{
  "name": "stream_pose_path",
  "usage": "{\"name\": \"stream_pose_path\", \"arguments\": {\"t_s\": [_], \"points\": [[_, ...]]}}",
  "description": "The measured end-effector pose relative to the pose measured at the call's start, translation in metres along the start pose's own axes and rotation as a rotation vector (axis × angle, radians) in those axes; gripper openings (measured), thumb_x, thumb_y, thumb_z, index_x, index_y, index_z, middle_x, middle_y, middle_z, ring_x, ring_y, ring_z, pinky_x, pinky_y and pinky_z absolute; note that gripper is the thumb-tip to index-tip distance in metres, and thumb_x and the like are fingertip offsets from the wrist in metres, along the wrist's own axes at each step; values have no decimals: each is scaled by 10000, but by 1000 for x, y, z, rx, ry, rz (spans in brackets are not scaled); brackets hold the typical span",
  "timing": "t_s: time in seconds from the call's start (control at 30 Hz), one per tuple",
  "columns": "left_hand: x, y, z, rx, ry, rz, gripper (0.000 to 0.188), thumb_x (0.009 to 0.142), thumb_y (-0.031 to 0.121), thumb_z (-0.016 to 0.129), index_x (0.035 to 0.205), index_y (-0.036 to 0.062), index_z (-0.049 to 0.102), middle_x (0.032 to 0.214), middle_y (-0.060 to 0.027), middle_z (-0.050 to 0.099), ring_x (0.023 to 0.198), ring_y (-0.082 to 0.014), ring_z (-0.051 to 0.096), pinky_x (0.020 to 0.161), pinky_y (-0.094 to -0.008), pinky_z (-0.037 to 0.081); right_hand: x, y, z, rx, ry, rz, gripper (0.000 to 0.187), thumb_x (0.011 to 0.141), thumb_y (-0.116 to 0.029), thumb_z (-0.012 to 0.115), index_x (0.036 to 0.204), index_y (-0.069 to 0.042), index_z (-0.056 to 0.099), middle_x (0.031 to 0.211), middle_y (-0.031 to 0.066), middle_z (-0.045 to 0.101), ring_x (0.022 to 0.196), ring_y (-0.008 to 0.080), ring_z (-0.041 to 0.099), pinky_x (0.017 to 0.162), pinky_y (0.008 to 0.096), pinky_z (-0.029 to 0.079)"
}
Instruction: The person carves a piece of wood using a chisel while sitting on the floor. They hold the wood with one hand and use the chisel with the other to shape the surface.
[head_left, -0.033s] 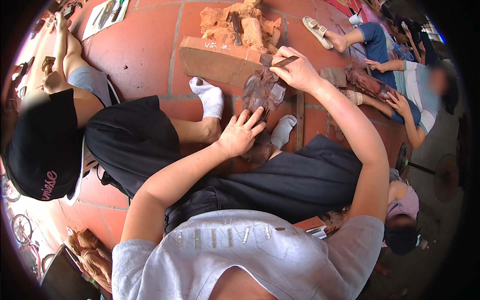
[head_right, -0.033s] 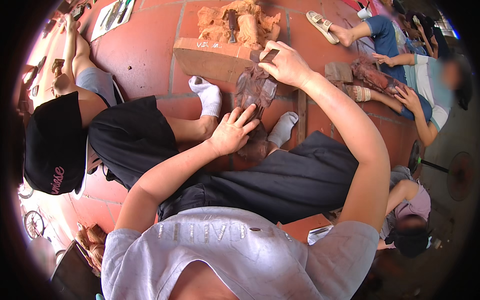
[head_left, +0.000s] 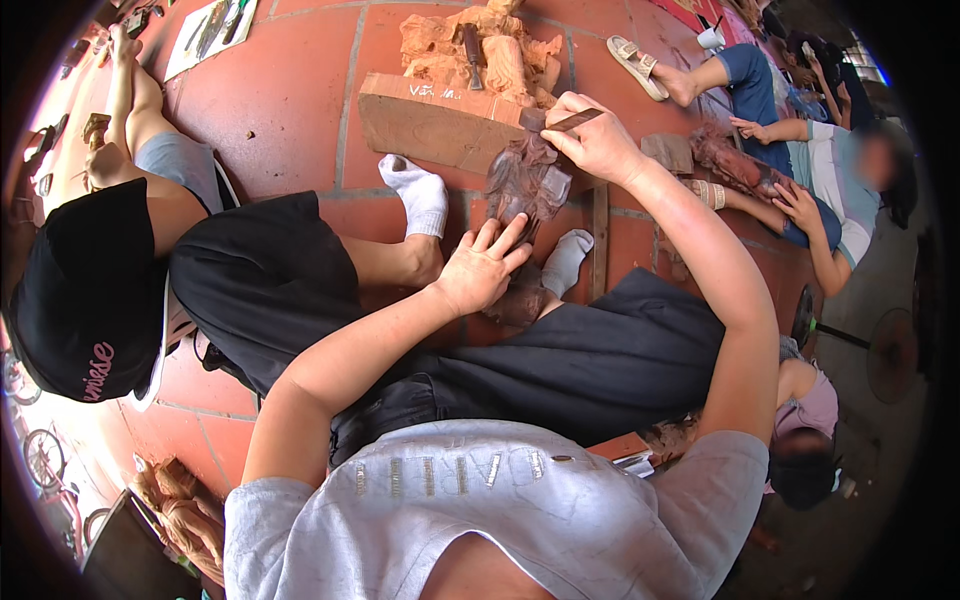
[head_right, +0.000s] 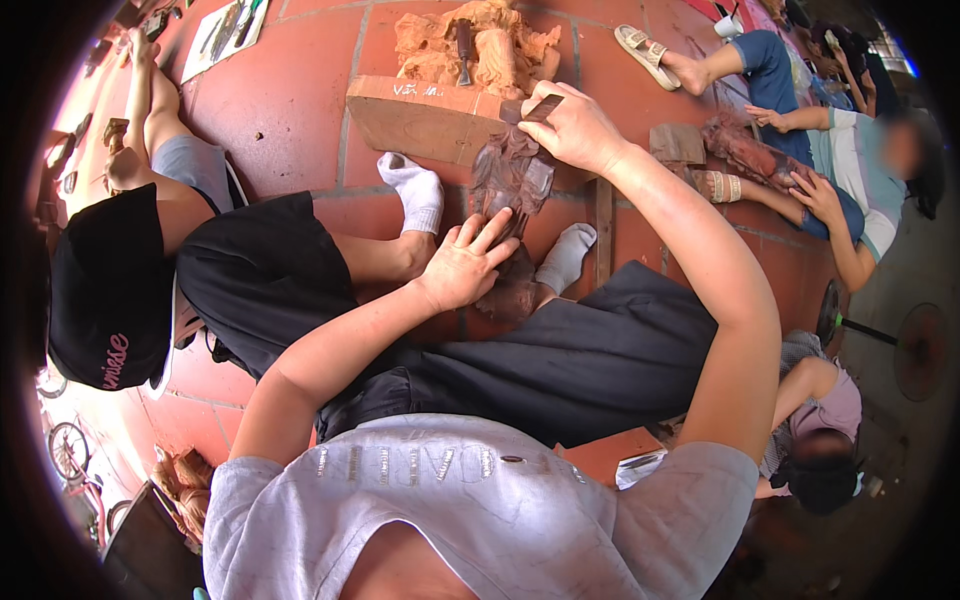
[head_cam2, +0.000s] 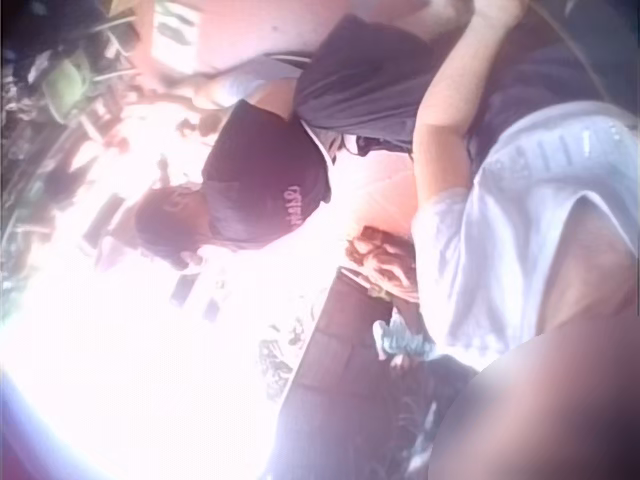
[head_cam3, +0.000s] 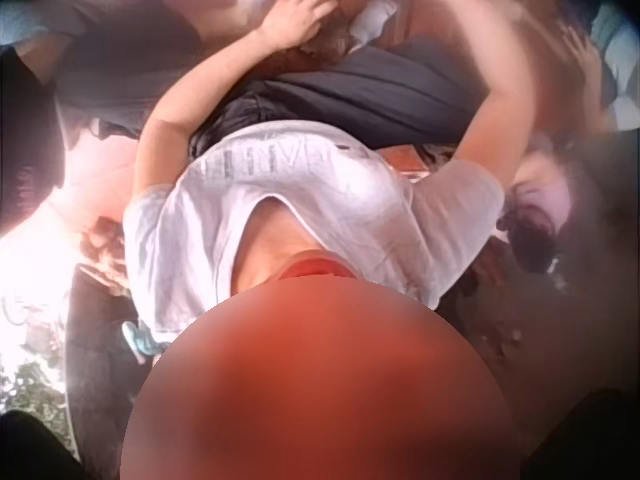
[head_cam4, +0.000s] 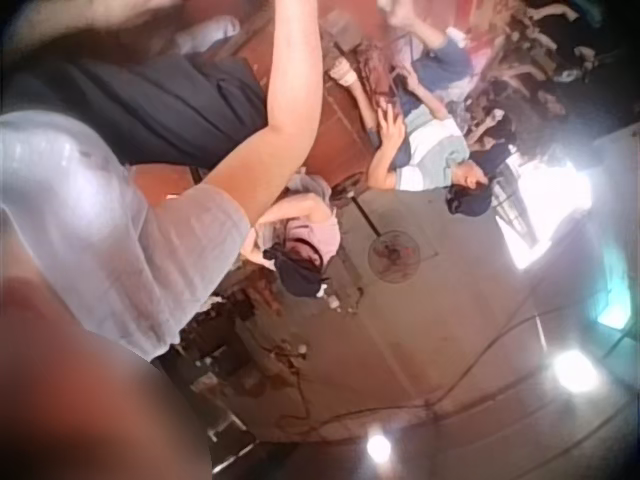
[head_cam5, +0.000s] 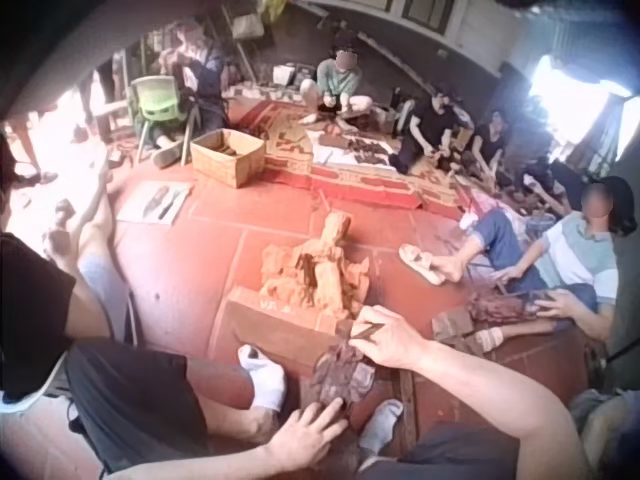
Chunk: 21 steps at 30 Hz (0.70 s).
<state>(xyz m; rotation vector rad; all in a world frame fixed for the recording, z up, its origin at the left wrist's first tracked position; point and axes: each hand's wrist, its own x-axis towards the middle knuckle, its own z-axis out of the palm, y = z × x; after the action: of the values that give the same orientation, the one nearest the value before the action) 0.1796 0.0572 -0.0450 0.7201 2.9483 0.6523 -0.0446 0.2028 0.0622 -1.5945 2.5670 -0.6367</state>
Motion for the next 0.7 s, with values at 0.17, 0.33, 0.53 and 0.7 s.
{"name": "stream_pose_path", "arguments": {"t_s": [0.17,0.33,0.53,0.7], "points": [[0,-2,1,-2,0,10,619,780,229,690,1365,185,493,1558,-136,247,1286,-361,374,999,-458,406,-2,-7,7,2,49,18,135,845,-182,686,863,-57,639,895,63,549,859,282,574,756,395,478],[1,0,-1,-3,11,-1,602,780,224,687,1352,183,502,1556,-132,253,1288,-362,373,988,-452,411,1,-7,3,-71,9,19,134,841,-182,682,855,-58,633,894,71,544,877,280,577,776,394,478],[0,-1,0,-23,20,1,596,773,221,687,1340,183,510,1554,-129,257,1285,-361,377,984,-454,415,-3,-14,6,-40,81,9,131,847,-174,672,850,-53,622,872,88,535,863,273,578,778,394,480],[1,0,1,-3,30,-9,599,769,223,690,1339,188,512,1551,-123,264,1281,-352,381,979,-454,416,4,-8,-1,-80,-9,6,141,849,-174,673,855,-43,621,889,87,550,817,281,584,766,398,488]]}}
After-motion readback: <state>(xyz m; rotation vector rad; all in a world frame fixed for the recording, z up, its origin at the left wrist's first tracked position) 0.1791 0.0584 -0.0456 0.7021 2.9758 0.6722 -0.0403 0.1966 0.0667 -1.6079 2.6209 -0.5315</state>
